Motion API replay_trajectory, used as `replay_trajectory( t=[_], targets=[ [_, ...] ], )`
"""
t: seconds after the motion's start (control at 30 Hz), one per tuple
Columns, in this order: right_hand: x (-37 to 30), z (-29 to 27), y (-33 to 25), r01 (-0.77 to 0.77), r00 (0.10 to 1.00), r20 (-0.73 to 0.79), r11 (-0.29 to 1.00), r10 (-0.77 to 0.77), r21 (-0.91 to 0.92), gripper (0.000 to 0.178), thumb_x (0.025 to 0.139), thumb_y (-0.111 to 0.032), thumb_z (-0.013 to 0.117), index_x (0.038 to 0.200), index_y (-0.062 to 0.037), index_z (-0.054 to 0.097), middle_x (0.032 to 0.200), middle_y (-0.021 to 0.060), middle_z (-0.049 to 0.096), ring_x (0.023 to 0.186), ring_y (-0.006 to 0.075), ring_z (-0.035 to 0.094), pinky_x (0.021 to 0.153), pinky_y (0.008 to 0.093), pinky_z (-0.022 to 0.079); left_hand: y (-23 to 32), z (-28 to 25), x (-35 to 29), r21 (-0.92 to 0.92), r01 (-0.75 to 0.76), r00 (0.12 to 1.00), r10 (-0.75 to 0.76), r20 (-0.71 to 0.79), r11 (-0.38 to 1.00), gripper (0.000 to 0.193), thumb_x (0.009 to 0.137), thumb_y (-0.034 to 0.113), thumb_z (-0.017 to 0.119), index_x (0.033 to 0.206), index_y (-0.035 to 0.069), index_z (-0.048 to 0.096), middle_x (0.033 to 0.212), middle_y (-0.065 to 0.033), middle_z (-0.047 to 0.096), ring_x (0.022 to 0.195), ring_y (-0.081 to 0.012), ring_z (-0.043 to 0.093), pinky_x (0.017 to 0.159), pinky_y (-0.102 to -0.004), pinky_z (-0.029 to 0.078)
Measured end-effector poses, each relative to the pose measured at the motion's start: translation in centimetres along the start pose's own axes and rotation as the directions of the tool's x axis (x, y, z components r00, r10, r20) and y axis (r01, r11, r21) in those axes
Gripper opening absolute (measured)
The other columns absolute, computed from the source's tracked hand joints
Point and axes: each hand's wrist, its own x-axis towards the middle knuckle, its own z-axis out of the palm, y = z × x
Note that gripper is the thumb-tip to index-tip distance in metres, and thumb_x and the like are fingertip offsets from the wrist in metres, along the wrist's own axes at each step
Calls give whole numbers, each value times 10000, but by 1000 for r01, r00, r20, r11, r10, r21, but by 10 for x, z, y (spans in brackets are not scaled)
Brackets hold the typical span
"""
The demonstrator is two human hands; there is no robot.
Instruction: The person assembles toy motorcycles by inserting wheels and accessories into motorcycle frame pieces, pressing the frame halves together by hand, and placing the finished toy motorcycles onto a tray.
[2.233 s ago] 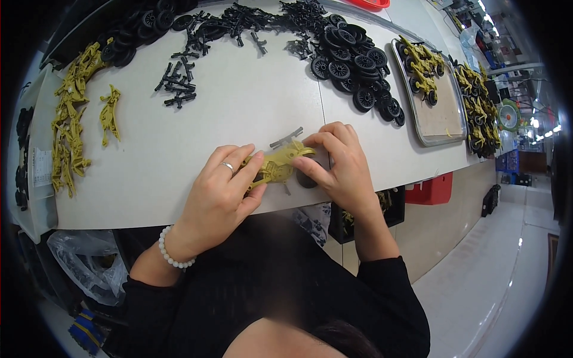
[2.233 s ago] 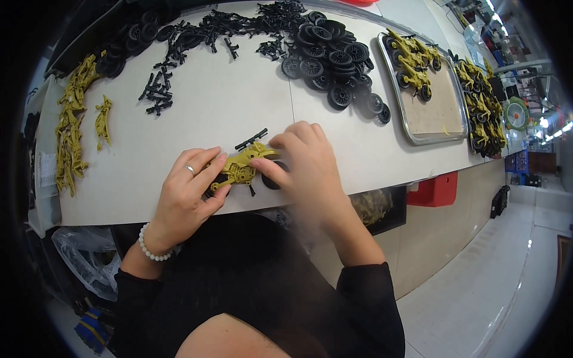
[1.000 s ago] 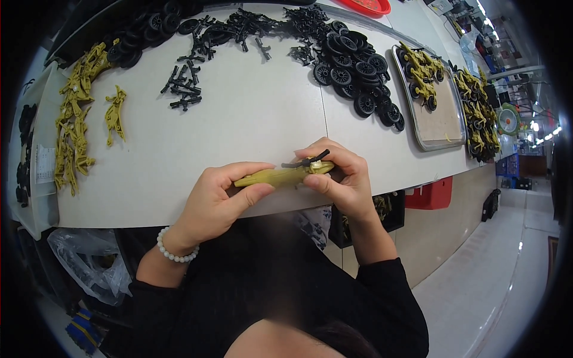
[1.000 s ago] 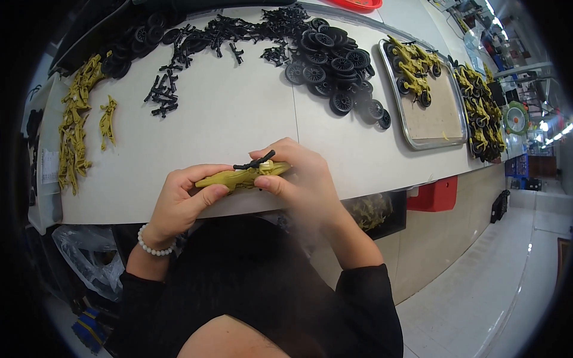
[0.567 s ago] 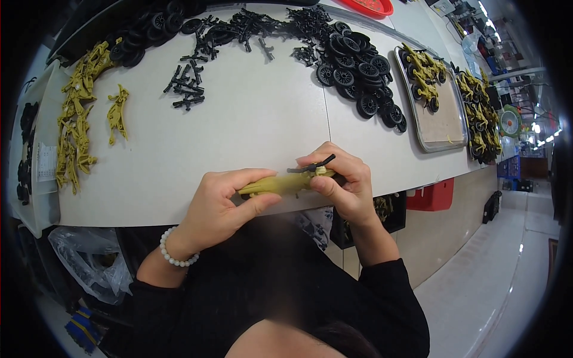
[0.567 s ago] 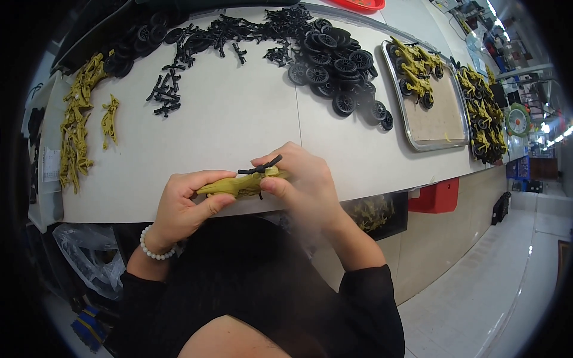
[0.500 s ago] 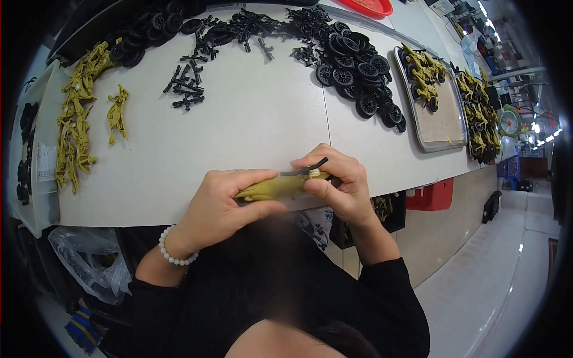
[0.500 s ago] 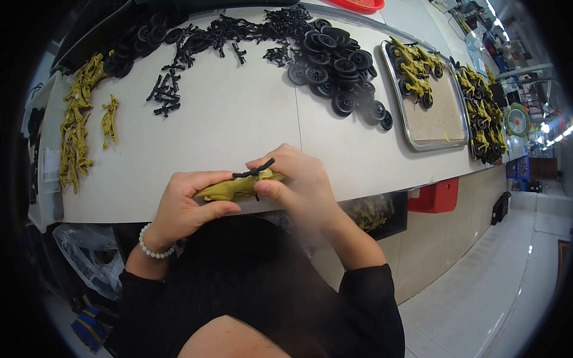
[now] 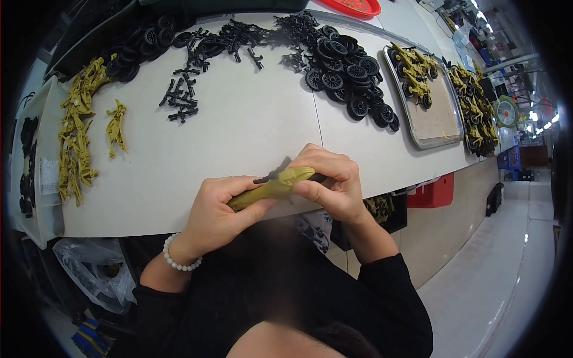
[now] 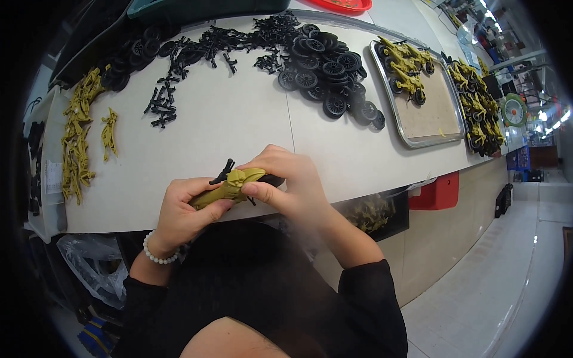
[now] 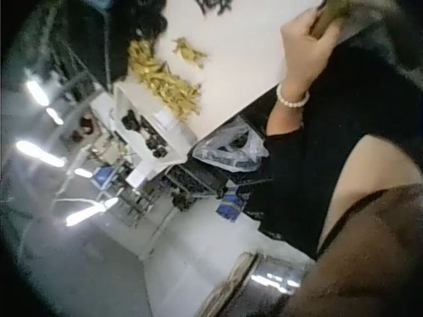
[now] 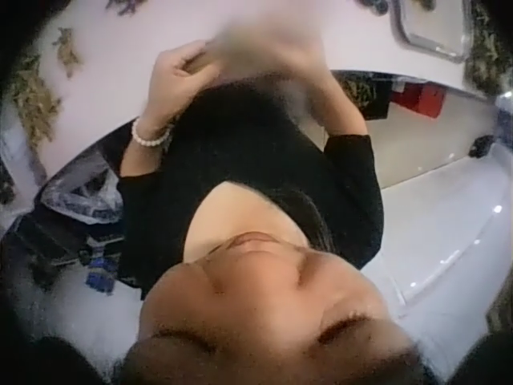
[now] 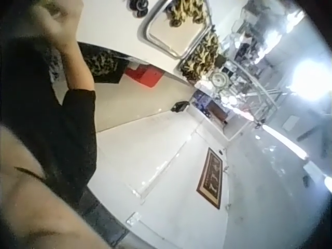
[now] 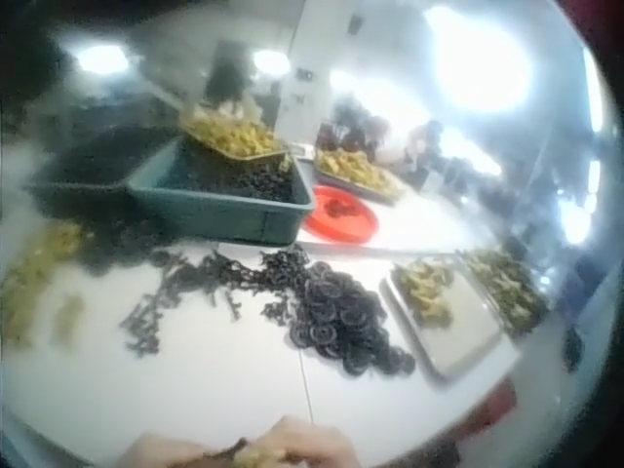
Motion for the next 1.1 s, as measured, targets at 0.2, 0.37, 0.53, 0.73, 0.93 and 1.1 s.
replay_trajectory(
  t=[0.2,0.37,0.53,0.73,0.93,1.1],
  targets=[
    [3,10,-2,-207,978,54,964,201,165,310,805,-193,721,991,48,667,1035,146,666,835,173,594,753,300,466,0,2,0,-151,121,993,-121,3,981,174,851,59,685,1000,-29,685,784,-48,679,659,-70,591,604,-205,463],
    [-7,12,6,-74,997,-11,997,74,39,387,725,-165,789,1047,1,652,972,103,651,908,197,602,810,318,470,-9,2,0,-535,14,988,-94,-122,845,164,892,64,649,1004,-55,663,858,-99,698,738,-140,666,667,-231,516],
    [-3,21,3,230,961,-61,901,-270,-369,298,640,-32,807,904,-6,672,840,95,661,751,218,611,667,296,477,-12,6,-1,-583,-7,985,-95,-144,812,162,895,64,647,1004,-55,664,884,-95,697,739,-134,662,675,-231,514],
    [-1,34,1,234,935,-157,884,-319,-405,243,623,17,790,828,-10,661,770,83,640,672,211,587,587,295,451,-15,13,-1,-594,-63,974,-79,-210,802,162,892,60,650,1003,-56,665,885,-93,698,737,-122,651,690,-230,516],
    [0,34,2,363,873,-53,718,-485,-594,306,595,52,756,883,-6,672,784,75,632,655,211,566,560,289,444,-12,13,0,-665,-40,972,-125,-199,746,170,907,80,634,996,-63,662,882,-107,696,734,-146,660,692,-240,521],
    [1,36,2,381,856,-33,672,-516,-635,321,588,61,743,894,-4,676,792,74,628,650,210,560,557,289,445,-12,15,3,-692,14,963,-196,-185,722,194,947,135,580,960,-48,643,872,-124,676,735,-179,651,707,-285,545]
  ],
)
